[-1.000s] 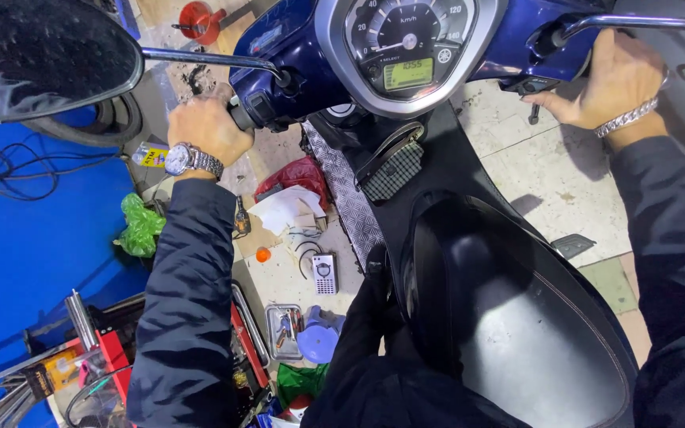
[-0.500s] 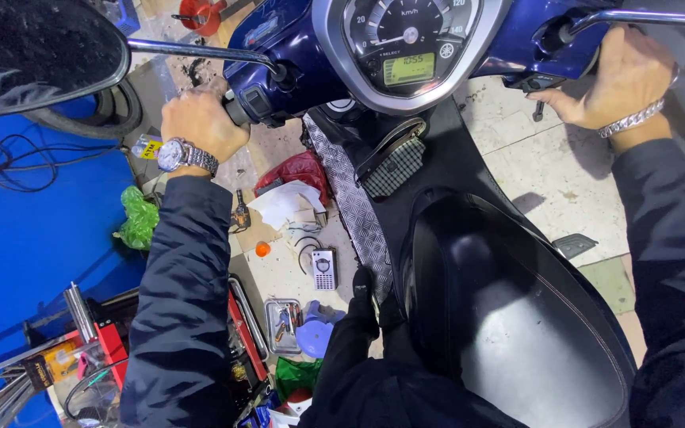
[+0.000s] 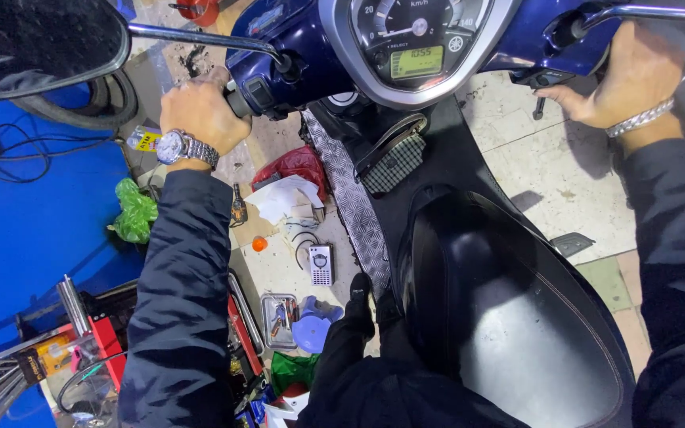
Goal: Testing the voltage and health of a motorcycle battery using a multimeter and a battery tester
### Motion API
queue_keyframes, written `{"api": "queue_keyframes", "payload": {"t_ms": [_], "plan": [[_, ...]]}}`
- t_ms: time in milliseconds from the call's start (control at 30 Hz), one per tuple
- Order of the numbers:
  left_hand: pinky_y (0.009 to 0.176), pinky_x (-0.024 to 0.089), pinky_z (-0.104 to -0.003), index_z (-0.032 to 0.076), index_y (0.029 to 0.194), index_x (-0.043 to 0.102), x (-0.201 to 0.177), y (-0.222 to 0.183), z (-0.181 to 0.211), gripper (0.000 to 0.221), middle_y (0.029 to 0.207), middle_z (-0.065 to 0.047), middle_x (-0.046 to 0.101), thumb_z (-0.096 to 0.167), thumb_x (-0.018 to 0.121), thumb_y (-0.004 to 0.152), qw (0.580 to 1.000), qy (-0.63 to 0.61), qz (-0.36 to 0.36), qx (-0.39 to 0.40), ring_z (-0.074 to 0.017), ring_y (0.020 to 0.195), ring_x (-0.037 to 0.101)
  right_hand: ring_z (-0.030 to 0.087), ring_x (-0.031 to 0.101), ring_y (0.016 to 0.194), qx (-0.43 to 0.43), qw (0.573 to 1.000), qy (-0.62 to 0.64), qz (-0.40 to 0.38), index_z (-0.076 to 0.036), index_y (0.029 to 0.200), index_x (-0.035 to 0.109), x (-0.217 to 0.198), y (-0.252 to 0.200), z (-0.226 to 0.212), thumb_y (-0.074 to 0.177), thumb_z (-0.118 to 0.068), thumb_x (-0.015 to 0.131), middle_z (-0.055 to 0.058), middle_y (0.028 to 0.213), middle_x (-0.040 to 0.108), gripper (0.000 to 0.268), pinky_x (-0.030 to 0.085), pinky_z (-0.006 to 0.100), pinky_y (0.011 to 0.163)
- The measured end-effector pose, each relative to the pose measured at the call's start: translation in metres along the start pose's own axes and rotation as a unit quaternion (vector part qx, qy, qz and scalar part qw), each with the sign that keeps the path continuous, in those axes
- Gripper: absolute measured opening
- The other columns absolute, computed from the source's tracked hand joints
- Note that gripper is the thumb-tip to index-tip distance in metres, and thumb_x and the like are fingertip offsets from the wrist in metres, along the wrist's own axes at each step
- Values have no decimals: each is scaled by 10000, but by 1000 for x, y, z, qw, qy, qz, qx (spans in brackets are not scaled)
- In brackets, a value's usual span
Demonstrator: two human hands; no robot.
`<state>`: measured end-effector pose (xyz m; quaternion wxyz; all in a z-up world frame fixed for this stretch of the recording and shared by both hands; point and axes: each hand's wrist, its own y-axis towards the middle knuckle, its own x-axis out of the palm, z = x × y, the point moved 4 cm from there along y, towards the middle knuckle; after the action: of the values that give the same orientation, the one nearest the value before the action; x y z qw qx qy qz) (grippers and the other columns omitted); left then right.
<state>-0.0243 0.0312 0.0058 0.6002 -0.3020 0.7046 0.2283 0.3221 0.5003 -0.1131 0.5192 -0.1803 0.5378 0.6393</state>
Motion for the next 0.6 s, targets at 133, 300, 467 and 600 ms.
{"api": "queue_keyframes", "payload": {"t_ms": [133,300,467,600], "plan": [[633,576,-524,134,1094,687,4,1,-2,444,817,-126,741,420,624,760,1000,1,-9,2,-422,688,702,442,758,917,53,947,248,-199,12,1564,426,-26,27,-1,896,-646,789,270,1135,754,1006,644,481,727],[634,577,-522,138,1152,688,3,0,-1,500,796,-142,739,421,620,745,1000,16,-2,-2,-414,697,707,260,771,764,3,984,156,-86,-26,1598,478,-20,19,-2,930,-798,689,112,995,764,1042,643,332,619],[638,577,-521,131,1144,701,3,-1,-2,491,807,-133,748,424,618,759,1000,10,22,3,-408,691,711,105,723,763,-25,998,54,11,-93,1520,582,-19,14,-2,952,-962,582,-25,963,721,1038,602,211,682],[630,568,-518,142,1057,682,7,0,-4,431,771,-131,721,474,609,792,999,34,-13,-2,-408,692,691,9,567,604,-2,1000,-23,2,-154,1458,637,-10,8,-2,950,-1074,394,-127,810,572,1079,478,149,559]]}}
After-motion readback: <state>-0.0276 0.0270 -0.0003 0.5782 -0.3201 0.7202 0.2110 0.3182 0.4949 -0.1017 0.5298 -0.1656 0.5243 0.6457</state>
